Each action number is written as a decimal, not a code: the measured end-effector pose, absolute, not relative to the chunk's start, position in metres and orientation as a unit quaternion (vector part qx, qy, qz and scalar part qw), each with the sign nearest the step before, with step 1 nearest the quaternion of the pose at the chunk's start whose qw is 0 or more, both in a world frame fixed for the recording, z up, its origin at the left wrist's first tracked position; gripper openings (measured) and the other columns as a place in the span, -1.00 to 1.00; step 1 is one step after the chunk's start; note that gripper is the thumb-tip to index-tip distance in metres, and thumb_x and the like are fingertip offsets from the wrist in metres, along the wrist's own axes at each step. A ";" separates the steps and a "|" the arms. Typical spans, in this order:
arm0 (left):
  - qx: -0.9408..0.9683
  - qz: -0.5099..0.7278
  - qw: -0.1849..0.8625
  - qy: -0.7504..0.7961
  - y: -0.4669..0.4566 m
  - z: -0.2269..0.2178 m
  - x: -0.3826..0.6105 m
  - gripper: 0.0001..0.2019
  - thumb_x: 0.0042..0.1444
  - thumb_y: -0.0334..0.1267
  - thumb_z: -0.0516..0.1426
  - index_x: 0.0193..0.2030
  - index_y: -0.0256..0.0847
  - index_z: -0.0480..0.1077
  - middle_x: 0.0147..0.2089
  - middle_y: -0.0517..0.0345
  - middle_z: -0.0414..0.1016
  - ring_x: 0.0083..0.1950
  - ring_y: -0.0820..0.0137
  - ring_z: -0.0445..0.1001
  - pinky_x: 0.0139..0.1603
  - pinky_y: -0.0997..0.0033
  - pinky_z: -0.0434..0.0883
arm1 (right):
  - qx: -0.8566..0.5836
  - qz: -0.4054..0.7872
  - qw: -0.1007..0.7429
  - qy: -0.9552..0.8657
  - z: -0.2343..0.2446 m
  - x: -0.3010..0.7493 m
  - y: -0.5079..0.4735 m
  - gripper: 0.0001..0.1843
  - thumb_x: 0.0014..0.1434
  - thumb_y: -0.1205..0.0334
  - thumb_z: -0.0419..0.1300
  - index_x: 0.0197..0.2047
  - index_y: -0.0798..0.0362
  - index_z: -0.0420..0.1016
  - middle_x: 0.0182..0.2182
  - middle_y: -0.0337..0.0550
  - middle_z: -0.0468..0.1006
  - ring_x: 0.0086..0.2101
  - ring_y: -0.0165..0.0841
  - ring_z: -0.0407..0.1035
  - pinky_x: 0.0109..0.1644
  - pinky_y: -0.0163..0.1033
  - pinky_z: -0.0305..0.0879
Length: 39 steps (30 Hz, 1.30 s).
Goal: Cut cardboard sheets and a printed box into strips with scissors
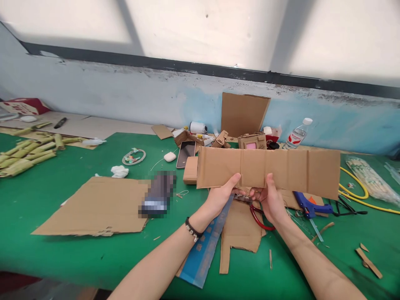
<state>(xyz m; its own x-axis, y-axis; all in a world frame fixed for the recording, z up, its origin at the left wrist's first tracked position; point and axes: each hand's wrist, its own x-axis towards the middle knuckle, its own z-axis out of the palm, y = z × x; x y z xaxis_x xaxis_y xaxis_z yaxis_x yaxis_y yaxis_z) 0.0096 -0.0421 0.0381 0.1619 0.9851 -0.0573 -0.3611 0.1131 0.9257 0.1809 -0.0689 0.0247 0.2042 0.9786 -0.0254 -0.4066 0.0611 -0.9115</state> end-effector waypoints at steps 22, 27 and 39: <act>0.460 0.556 0.452 0.524 -0.013 0.019 -0.014 -0.34 0.29 0.45 0.30 0.16 -0.09 0.70 -0.08 -0.05 0.84 -0.10 -0.06 0.82 0.24 -0.09 0.69 | -0.404 0.484 0.735 -0.250 0.026 0.200 -0.056 -0.48 0.17 0.03 0.65 0.16 -0.10 0.71 0.08 -0.21 0.82 -0.19 -0.28 0.73 -0.28 -0.30 0.76; 0.484 0.546 0.433 0.529 -0.008 0.004 -0.022 -0.41 0.37 0.46 0.19 -0.08 0.02 0.78 -0.42 0.06 0.72 -0.05 -0.09 0.79 0.26 -0.07 0.66 | -0.416 0.459 0.739 -0.265 0.025 0.194 -0.060 -0.41 0.11 0.01 0.69 0.17 -0.09 0.72 0.13 -0.14 0.81 -0.11 -0.20 0.74 -0.29 -0.23 0.80; 0.411 0.558 0.533 0.485 -0.006 0.027 -0.017 -0.30 0.27 0.35 0.38 0.28 -0.19 0.62 0.13 -0.09 0.80 -0.34 0.14 0.78 -0.09 0.03 0.78 | -0.404 0.452 0.746 -0.275 0.029 0.192 -0.062 -0.39 0.05 -0.05 0.70 0.15 -0.21 0.74 0.16 -0.25 0.80 0.02 -0.17 0.72 -0.25 -0.26 0.79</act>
<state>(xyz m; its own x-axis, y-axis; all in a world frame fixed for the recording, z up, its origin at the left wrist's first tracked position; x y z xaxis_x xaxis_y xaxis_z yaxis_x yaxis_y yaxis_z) -0.0167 -0.0060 0.0273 -0.0944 0.9938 -0.0586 -0.1966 0.0391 0.9797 0.1922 -0.0616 0.0288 0.4404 0.8967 0.0447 -0.4529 0.2649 -0.8513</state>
